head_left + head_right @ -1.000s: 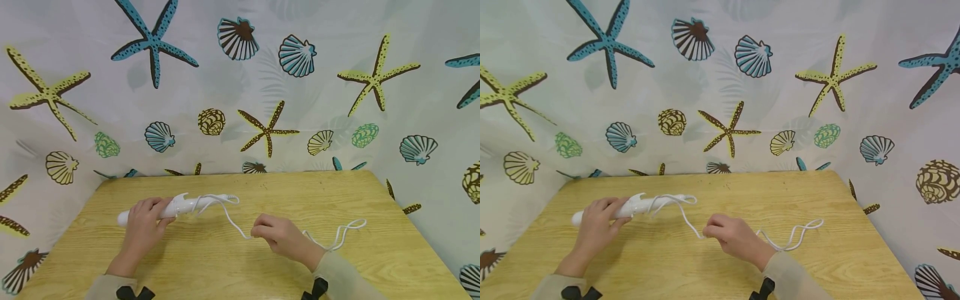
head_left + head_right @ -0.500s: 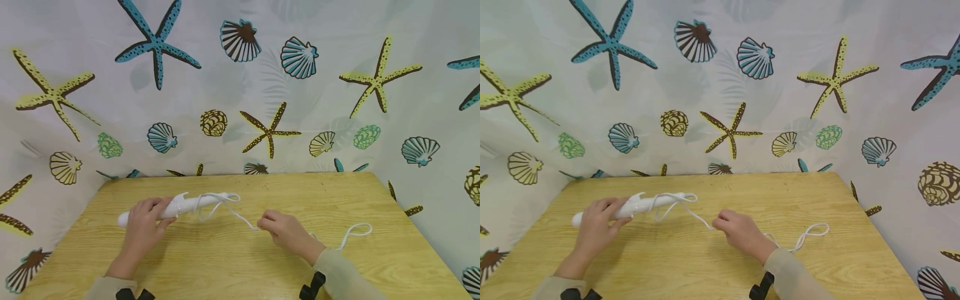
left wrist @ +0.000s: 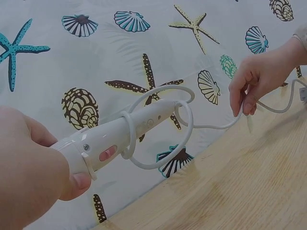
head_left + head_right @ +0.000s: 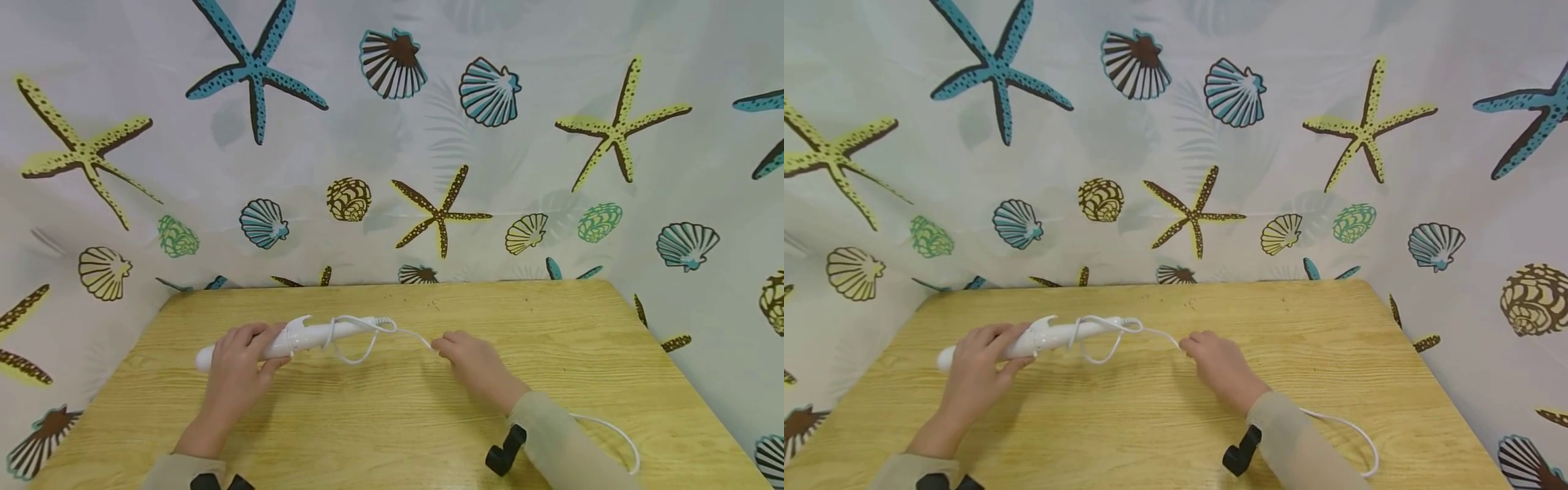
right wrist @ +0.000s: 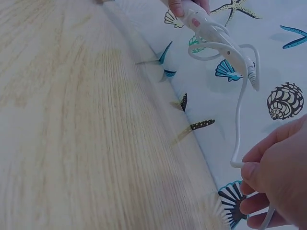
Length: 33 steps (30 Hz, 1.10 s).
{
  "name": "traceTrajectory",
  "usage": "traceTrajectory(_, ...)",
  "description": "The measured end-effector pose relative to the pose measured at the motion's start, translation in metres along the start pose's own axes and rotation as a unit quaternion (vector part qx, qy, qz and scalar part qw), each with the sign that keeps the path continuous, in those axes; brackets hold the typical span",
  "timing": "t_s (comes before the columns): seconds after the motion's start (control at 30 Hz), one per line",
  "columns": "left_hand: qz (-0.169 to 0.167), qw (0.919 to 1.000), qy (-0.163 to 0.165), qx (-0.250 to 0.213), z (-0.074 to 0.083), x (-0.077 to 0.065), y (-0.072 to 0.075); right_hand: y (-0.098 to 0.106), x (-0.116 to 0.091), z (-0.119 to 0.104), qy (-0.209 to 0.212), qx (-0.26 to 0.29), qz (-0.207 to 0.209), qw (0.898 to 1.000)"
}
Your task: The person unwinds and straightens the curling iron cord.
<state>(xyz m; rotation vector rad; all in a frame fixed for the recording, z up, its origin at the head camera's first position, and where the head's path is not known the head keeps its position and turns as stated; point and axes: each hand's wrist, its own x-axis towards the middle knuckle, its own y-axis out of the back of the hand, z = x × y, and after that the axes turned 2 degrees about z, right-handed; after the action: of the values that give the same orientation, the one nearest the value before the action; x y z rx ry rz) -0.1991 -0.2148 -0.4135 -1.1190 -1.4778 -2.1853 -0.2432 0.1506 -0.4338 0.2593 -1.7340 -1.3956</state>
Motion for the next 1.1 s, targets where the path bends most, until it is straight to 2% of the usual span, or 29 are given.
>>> traceTrajectory(0.33, 0.001, 0.9999, -0.006, -0.012, 0.001, -0.001, 0.002, -0.005, 0.006, 0.012, -0.047, -0.026, -0.006, 0.999)
traceTrajectory(0.6, 0.001, 0.9998, -0.012, -0.015, 0.001, -0.002, 0.003, -0.005, 0.007, 0.019, -0.068, -0.019, 0.021, 0.997)
traceTrajectory(0.8, -0.001, 0.9998, -0.011, -0.019, 0.002, -0.002, 0.004, -0.004, 0.007, 0.023, -0.103, 0.001, 0.017, 0.995)
traceTrajectory(0.9, -0.002, 0.9997, -0.009, -0.021, 0.002, -0.002, 0.004, -0.004, 0.008, 0.023, -0.106, -0.005, 0.004, 0.994)
traceTrajectory(1.1, -0.002, 0.9997, -0.011, -0.022, 0.003, -0.003, 0.005, -0.004, 0.006, 0.024, -0.134, -0.019, -0.055, 0.989)
